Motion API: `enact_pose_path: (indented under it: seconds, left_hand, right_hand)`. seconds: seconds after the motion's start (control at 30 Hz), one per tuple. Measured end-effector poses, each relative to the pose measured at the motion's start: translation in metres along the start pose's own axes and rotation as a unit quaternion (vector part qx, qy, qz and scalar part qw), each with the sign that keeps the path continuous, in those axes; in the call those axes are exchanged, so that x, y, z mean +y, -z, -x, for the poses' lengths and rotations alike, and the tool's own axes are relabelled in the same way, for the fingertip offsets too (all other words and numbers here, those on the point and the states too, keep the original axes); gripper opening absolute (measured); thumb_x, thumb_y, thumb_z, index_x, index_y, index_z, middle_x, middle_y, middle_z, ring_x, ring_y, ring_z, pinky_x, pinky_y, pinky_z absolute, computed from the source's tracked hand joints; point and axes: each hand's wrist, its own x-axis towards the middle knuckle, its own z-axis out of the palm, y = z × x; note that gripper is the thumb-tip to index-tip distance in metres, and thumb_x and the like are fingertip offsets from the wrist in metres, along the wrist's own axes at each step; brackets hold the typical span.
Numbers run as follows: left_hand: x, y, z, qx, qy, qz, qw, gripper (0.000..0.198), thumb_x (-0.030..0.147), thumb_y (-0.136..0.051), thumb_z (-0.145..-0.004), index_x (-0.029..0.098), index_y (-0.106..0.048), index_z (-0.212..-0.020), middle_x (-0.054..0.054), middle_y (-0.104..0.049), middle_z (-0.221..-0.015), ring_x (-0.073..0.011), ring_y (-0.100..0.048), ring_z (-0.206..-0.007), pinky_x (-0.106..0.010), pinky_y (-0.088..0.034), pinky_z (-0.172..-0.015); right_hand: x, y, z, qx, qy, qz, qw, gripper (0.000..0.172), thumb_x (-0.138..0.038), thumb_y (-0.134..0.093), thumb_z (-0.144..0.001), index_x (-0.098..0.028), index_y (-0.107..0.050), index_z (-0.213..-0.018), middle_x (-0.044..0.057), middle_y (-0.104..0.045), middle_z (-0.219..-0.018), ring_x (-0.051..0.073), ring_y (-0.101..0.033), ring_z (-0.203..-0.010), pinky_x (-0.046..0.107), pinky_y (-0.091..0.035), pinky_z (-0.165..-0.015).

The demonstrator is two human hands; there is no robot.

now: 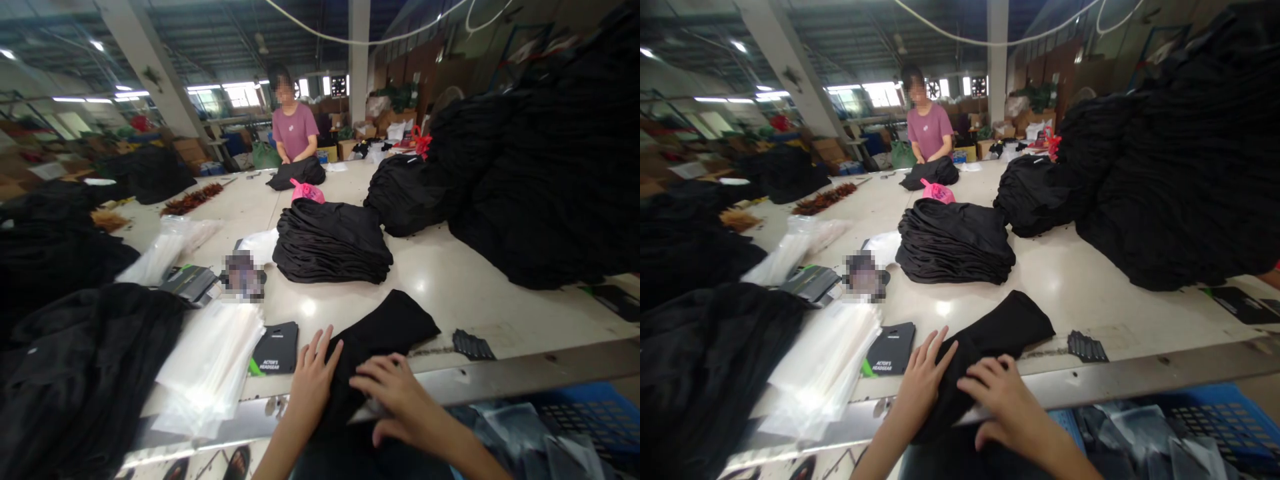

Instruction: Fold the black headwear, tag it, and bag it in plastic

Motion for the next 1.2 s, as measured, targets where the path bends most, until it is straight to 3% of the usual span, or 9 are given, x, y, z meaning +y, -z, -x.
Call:
enact_pose_path:
  seconds: [0.2, 0.3, 0.43, 0.57, 0.67, 0.77, 0.9, 1.0, 1.2]
  left_hand:
    - [0.014, 0.03, 0.028, -0.05, -0.102, 0.229, 0.967, 0.054, 0.018, -0.049, -0.095, 0.017, -0.052, -0.148, -0.01, -0.049, -0.158, -0.0261, -0.042, -0.15, -0.05, -0.026, -0.131]
    - [0.022, 0.023, 0.02, -0.023, 0.001, 0.366, 0.93, 0.039, 0.036, -0.036, -0.106, 0.022, -0.063, -0.13, -0.011, -0.07, -0.128, -0.024, -0.065, -0.122, -0.05, -0.044, -0.118]
    - [0.04, -0.001, -0.009, 0.035, 0.174, 0.337, 0.925, 0.051, 0.04, -0.048, -0.103, 0.018, -0.047, -0.149, -0.015, -0.07, -0.117, -0.0284, -0.067, -0.111, -0.047, -0.056, -0.095]
    - [0.041, -0.002, -0.025, 0.026, 0.018, 0.244, 0.969, 0.062, 0.011, -0.041, -0.099, 0.028, -0.039, -0.158, -0.011, -0.039, -0.164, -0.0298, -0.033, -0.154, -0.057, -0.033, -0.119]
    - [0.029, 0.012, -0.021, -0.053, -0.039, 0.302, 0.951, 0.049, 0.017, -0.038, -0.104, 0.03, -0.051, -0.149, -0.005, -0.051, -0.157, -0.0237, -0.041, -0.148, -0.054, -0.03, -0.122]
    - [0.018, 0.023, -0.017, -0.077, -0.002, 0.404, 0.911, 0.039, 0.036, -0.032, -0.109, 0.03, -0.065, -0.128, -0.003, -0.066, -0.139, -0.0217, -0.055, -0.132, -0.049, -0.036, -0.116]
    - [0.025, 0.026, -0.027, -0.074, 0.152, 0.436, 0.884, 0.062, 0.045, -0.008, -0.11, 0.025, -0.064, -0.128, -0.006, -0.075, -0.103, -0.0214, -0.068, -0.101, -0.043, -0.051, -0.098]
    - [0.054, 0.022, -0.04, -0.032, 0.246, 0.358, 0.9, 0.056, 0.048, -0.024, -0.108, 0.015, -0.057, -0.14, -0.018, -0.073, -0.116, -0.0314, -0.068, -0.111, -0.054, -0.048, -0.102]
    - [0.109, 0.001, -0.057, 0.075, 0.058, 0.229, 0.969, 0.047, 0.032, -0.051, -0.1, 0.024, -0.058, -0.147, -0.012, -0.051, -0.156, -0.037, -0.048, -0.144, -0.065, -0.031, -0.121]
  right_hand:
    - [-0.026, -0.052, 0.043, 0.252, -0.084, -0.076, 0.961, 0.036, -0.007, -0.039, -0.089, -0.025, -0.06, -0.112, 0.004, -0.073, -0.112, 0.024, -0.067, -0.109, 0.041, -0.05, -0.097]
    - [-0.011, -0.052, 0.032, 0.319, -0.267, -0.124, 0.901, 0.013, -0.028, -0.044, -0.098, -0.027, -0.058, -0.099, 0.008, -0.068, -0.093, 0.027, -0.067, -0.086, 0.039, -0.055, -0.072]
    - [0.002, -0.043, 0.008, 0.372, -0.397, -0.072, 0.836, 0.02, -0.042, -0.056, -0.098, -0.023, -0.055, -0.1, 0.012, -0.063, -0.094, 0.031, -0.064, -0.087, 0.046, -0.055, -0.075]
    - [0.001, -0.03, 0.025, 0.269, -0.271, -0.028, 0.924, 0.05, -0.041, -0.066, -0.092, -0.024, -0.051, -0.137, 0.016, -0.054, -0.142, 0.034, -0.054, -0.128, 0.051, -0.052, -0.102]
    - [0.0, -0.023, 0.059, 0.118, -0.125, 0.01, 0.985, 0.071, -0.021, -0.073, -0.077, -0.028, -0.049, -0.143, 0.007, -0.055, -0.149, 0.033, -0.05, -0.137, 0.05, -0.049, -0.11]
    - [0.002, -0.02, 0.081, 0.127, -0.082, 0.012, 0.988, 0.069, -0.004, -0.057, -0.072, -0.027, -0.054, -0.137, 0.004, -0.065, -0.138, 0.029, -0.059, -0.129, 0.05, -0.044, -0.115]
    - [0.005, -0.019, 0.059, 0.214, -0.251, -0.086, 0.94, 0.041, -0.032, -0.055, -0.098, -0.024, -0.047, -0.137, 0.008, -0.074, -0.115, 0.025, -0.072, -0.106, 0.037, -0.058, -0.091]
    - [0.011, -0.02, 0.017, 0.158, -0.439, -0.061, 0.882, 0.044, -0.046, -0.041, -0.105, -0.015, -0.045, -0.137, 0.011, -0.075, -0.091, 0.028, -0.075, -0.083, 0.033, -0.054, -0.066]
    - [0.052, 0.001, 0.013, 0.106, -0.433, 0.021, 0.895, 0.037, -0.041, -0.035, -0.106, -0.025, -0.068, -0.1, 0.007, -0.069, -0.082, 0.026, -0.067, -0.076, 0.033, -0.045, -0.067]
